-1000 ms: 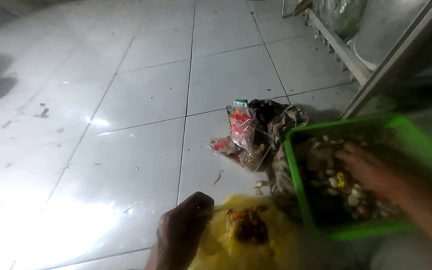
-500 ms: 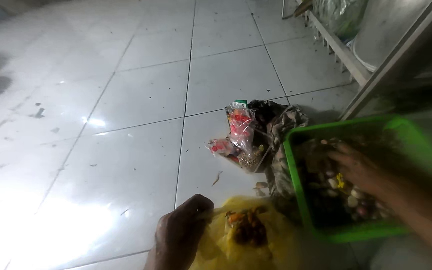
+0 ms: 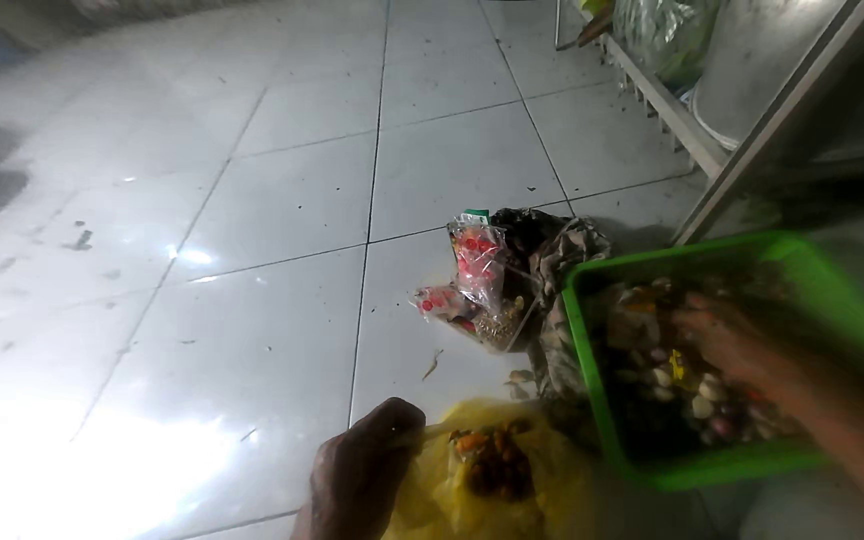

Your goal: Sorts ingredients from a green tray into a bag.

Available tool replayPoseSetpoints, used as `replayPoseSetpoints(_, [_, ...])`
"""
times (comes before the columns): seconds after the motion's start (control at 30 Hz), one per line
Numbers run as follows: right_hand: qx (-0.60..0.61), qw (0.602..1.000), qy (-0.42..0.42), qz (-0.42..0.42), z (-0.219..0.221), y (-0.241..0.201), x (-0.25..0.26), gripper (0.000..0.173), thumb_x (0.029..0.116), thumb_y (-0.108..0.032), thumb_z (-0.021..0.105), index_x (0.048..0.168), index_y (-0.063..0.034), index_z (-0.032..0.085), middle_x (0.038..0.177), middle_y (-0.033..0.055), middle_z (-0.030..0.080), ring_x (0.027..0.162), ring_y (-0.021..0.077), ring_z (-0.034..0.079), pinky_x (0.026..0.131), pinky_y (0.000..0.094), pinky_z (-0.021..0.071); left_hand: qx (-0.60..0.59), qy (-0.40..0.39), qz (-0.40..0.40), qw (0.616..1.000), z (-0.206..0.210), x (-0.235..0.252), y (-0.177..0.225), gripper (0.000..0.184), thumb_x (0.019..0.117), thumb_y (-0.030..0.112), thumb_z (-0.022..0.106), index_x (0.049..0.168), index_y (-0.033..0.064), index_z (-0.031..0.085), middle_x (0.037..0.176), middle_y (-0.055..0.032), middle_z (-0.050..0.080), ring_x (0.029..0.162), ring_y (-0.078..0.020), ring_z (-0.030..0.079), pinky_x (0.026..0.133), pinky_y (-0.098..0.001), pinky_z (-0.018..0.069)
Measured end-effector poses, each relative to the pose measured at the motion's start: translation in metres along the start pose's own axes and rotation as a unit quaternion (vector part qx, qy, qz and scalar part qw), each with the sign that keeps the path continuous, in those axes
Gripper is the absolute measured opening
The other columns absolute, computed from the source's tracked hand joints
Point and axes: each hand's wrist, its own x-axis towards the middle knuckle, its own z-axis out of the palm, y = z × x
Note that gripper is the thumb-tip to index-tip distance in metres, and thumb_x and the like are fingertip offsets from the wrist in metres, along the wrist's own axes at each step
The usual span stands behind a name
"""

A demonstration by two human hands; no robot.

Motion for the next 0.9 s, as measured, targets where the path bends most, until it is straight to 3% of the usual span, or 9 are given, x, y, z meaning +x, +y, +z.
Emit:
replayPoseSetpoints(0.1, [0.027, 0.998, 0.025, 0.058, -0.001, 0.017, -0.004, 0.028, 0.0988, 0.000, 0.062, 0.126, 0.0004, 0.068, 0.138, 0.0247, 0.058, 0.126, 0.0435, 0.056, 0.106, 0.0600, 0.0435, 0.003, 0.005, -0.001, 1.000, 0.001, -0.001, -0.003, 0.020, 0.0847, -0.002, 0.054, 0.097, 0.0014, 0.070, 0.080, 0.0015, 0.066, 0.072, 0.0014, 0.060, 0.065, -0.0163, 0.0490])
replayPoseSetpoints(0.17, [0.005, 0.996, 0.034, 0.083, -0.005, 0.028, -0.005, 0.029, 0.0997, -0.004, 0.062, 0.128, -0.0029, 0.069, 0.145, 0.0228, 0.055, 0.132, 0.0446, 0.053, 0.108, 0.0634, 0.0415, 0.010, 0.002, -0.003, 1.000, 0.001, 0.000, -0.003, 0.020, 0.0846, -0.001, 0.054, 0.097, 0.0027, 0.070, 0.080, 0.0023, 0.066, 0.071, 0.0012, 0.060, 0.064, -0.0171, 0.0491])
replayPoseSetpoints(0.27, [0.015, 0.997, 0.059, 0.040, -0.006, 0.031, -0.005, 0.028, 0.0987, -0.009, 0.066, 0.126, -0.0083, 0.071, 0.140, 0.0217, 0.058, 0.127, 0.0446, 0.056, 0.104, 0.0647, 0.0443, 0.018, 0.001, -0.003, 1.000, 0.003, 0.001, -0.005, 0.018, 0.0858, 0.001, 0.055, 0.096, 0.0039, 0.070, 0.078, 0.0040, 0.065, 0.069, 0.0017, 0.059, 0.062, -0.0174, 0.0483])
replayPoseSetpoints(0.4, [0.012, 0.999, 0.019, 0.028, 0.001, -0.003, 0.000, 0.053, 0.0987, -0.021, 0.069, 0.147, -0.0088, 0.052, 0.147, 0.0226, 0.050, 0.132, 0.0436, 0.052, 0.107, 0.0625, 0.0436, 0.023, -0.012, -0.005, 1.000, 0.004, 0.002, -0.004, 0.020, 0.0859, 0.000, 0.053, 0.097, 0.0026, 0.069, 0.079, 0.0022, 0.066, 0.070, 0.0003, 0.060, 0.064, -0.0187, 0.0491])
replayPoseSetpoints(0.5, [-0.002, 1.000, 0.006, 0.002, 0.008, -0.004, 0.010, 0.041, 0.0958, -0.012, 0.071, 0.135, -0.0065, 0.060, 0.133, 0.0215, 0.055, 0.119, 0.0413, 0.059, 0.098, 0.0586, 0.0513, 0.014, -0.022, -0.007, 1.000, 0.002, 0.003, 0.001, 0.018, 0.0879, -0.001, 0.053, 0.097, 0.0000, 0.069, 0.079, 0.0005, 0.065, 0.070, 0.0005, 0.059, 0.064, -0.0176, 0.0482])
replayPoseSetpoints(0.63, [0.054, 0.998, 0.034, 0.007, -0.007, 0.021, 0.002, 0.024, 0.0953, -0.002, 0.068, 0.119, -0.0076, 0.071, 0.132, 0.0201, 0.060, 0.118, 0.0425, 0.059, 0.097, 0.0645, 0.0485, 0.007, -0.018, 0.001, 1.000, 0.001, 0.003, 0.000, 0.016, 0.0887, -0.001, 0.054, 0.096, -0.0027, 0.068, 0.078, -0.0006, 0.065, 0.070, 0.0013, 0.058, 0.065, -0.0162, 0.0481])
replayPoseSetpoints(0.73, [0.039, 0.998, 0.043, 0.009, -0.017, 0.031, -0.016, 0.032, 0.0955, -0.004, 0.069, 0.127, -0.0102, 0.070, 0.135, 0.0212, 0.060, 0.124, 0.0443, 0.056, 0.100, 0.0668, 0.0454, 0.005, -0.013, -0.008, 1.000, 0.000, 0.001, -0.005, 0.018, 0.0889, 0.001, 0.053, 0.097, -0.0002, 0.069, 0.078, 0.0011, 0.065, 0.070, 0.0013, 0.058, 0.064, -0.0173, 0.0478])
replayPoseSetpoints(0.83, [-0.011, 0.998, -0.037, 0.044, -0.012, 0.012, -0.028, 0.037, 0.0942, -0.006, 0.071, 0.130, -0.0167, 0.069, 0.139, 0.0194, 0.055, 0.123, 0.0415, 0.057, 0.099, 0.0611, 0.0495, 0.030, -0.005, -0.002, 1.000, 0.002, 0.002, -0.010, 0.018, 0.0883, 0.004, 0.053, 0.097, 0.0032, 0.069, 0.079, 0.0022, 0.065, 0.070, -0.0003, 0.059, 0.063, -0.0194, 0.0491])
replayPoseSetpoints(0.9, [0.001, 0.997, -0.049, 0.060, -0.005, 0.003, -0.027, 0.036, 0.0963, -0.003, 0.067, 0.131, -0.0140, 0.067, 0.140, 0.0176, 0.055, 0.123, 0.0390, 0.058, 0.100, 0.0589, 0.0498, 0.050, 0.009, 0.004, 0.999, 0.006, 0.003, -0.009, 0.016, 0.0882, 0.006, 0.056, 0.096, 0.0048, 0.070, 0.079, 0.0011, 0.066, 0.070, -0.0046, 0.061, 0.064, -0.0253, 0.0515])
